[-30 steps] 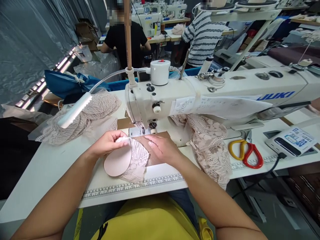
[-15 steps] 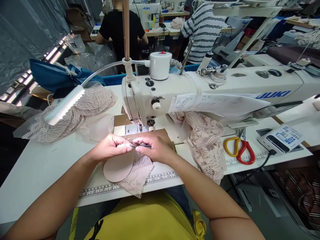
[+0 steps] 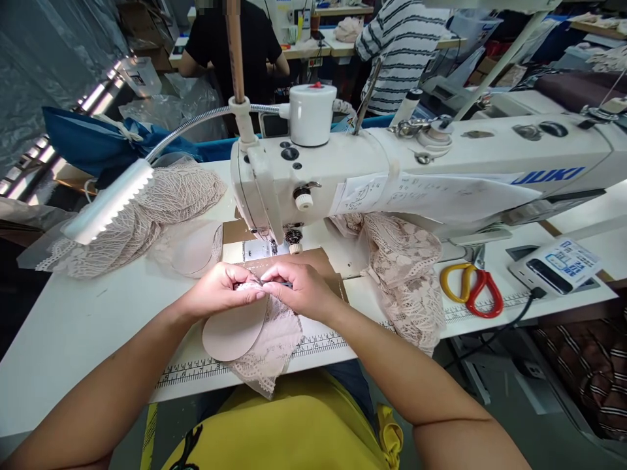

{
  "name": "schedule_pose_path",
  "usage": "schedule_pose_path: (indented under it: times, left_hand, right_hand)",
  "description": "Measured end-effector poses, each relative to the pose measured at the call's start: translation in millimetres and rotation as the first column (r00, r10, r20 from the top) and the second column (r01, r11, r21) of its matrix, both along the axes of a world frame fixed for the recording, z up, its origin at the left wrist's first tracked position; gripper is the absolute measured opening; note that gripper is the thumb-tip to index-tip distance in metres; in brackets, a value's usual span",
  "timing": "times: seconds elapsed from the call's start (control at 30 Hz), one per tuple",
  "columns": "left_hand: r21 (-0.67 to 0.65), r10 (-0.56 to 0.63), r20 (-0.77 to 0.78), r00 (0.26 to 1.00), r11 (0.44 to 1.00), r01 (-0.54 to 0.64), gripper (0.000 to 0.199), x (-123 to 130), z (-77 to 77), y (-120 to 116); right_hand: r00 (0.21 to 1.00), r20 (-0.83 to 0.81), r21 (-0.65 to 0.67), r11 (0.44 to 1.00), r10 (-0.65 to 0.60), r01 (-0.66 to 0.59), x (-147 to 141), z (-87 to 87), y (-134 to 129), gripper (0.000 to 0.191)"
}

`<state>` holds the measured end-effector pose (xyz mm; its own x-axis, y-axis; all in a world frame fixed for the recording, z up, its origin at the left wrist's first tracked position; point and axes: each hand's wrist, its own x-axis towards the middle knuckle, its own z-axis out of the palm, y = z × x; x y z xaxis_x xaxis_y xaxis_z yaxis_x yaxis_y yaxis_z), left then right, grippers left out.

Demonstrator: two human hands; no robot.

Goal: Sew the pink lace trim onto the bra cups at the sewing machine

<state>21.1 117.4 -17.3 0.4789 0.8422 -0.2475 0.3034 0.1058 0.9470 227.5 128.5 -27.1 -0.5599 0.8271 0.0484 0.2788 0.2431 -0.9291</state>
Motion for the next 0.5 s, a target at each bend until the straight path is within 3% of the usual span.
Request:
schedule_pose_path:
  times: [0.17,0.3,0.5]
  left_hand:
    - [0.042,-0.049,-0.011,0.999,0.998,0.049,0.025,-1,5.2,1]
    - [0.014,-0.114,-0.121,0.986,0.993,0.117,0.021,-19,12.7,6]
    - [0.015,-0.099,-0.15,0.984,0.995,0.102,0.021,-44,14.9,12]
  right_hand:
    - [1.0,-0.023,-0.146,0.989,0.019,-0.022,-1,-1.3,0,0.041]
    - [0.996,0.076,-0.108,0.994,0.044,-0.035,0,-0.9,0,0.019]
    - [0.997,0.075,-0.136,0.991,0.014,-0.004,3,0.4,0,0.018]
